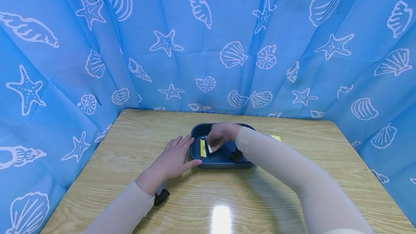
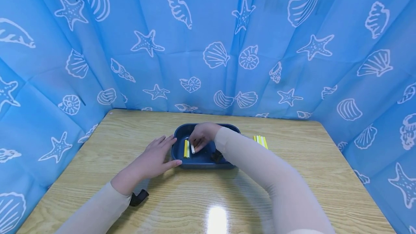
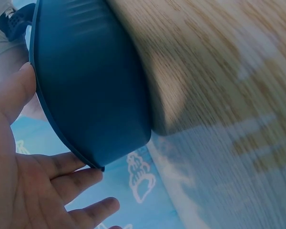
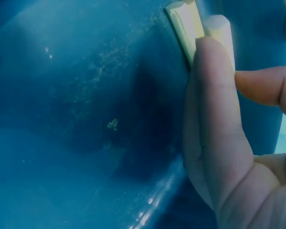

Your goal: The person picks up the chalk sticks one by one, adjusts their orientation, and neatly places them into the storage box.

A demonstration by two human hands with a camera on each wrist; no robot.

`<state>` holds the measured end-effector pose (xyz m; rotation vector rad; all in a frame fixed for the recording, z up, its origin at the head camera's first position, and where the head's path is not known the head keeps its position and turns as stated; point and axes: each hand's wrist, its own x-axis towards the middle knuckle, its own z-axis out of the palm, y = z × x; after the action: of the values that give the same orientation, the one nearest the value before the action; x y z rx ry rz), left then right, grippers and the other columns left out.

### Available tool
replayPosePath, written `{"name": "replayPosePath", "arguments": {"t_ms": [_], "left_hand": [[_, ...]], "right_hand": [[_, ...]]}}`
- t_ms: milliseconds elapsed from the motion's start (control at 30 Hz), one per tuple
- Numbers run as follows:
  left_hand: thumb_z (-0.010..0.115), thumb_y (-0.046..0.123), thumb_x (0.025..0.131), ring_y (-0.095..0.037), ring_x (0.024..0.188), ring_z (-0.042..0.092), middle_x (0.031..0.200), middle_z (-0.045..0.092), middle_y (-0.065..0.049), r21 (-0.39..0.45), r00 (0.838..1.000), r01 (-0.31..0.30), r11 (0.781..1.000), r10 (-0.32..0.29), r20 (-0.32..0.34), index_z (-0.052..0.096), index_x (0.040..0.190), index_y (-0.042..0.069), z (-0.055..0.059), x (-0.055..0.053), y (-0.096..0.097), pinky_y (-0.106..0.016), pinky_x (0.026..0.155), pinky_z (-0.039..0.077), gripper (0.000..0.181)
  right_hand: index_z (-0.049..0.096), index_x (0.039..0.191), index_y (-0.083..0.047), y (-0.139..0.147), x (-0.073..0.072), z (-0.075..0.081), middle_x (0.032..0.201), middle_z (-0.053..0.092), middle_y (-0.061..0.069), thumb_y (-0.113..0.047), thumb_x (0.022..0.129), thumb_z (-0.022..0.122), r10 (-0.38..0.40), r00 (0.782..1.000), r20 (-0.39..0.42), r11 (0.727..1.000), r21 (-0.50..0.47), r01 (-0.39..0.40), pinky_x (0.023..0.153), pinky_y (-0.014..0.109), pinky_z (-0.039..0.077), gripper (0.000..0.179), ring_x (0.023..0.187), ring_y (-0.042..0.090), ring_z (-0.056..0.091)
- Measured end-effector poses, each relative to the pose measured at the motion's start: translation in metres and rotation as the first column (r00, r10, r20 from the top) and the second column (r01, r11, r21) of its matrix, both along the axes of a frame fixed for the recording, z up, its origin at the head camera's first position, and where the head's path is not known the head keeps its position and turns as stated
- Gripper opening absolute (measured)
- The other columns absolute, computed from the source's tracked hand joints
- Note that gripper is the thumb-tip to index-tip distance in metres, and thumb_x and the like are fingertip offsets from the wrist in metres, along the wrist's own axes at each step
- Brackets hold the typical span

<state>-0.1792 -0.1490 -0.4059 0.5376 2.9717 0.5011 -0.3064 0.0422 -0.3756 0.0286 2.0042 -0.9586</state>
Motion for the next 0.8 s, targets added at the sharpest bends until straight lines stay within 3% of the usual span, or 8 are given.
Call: {"name": "replayPosePath", "arguments": {"t_ms": [800], "left_hand": [[0.061,0.06,0.093,-0.041,0.149,0.02,0.163,0.028,-0.014,0.02,1.0,0.001,1.0,-0.001,0.001,0.033,0.157,0.005,0.0033,0.0034,-0.0007,-0.06,0.12,0.015,0.088]], "right_hand": [[0.062,0.111,0.009,-0.0042,0.0006,-0.0028,0.102,0.067,0.021,-0.005,0.099,0.06,0.008,1.0,0.002,1.0,0.024,-0.008,0.077,0.03,0.06,0.019,0.074,0.02,0.07]]}}
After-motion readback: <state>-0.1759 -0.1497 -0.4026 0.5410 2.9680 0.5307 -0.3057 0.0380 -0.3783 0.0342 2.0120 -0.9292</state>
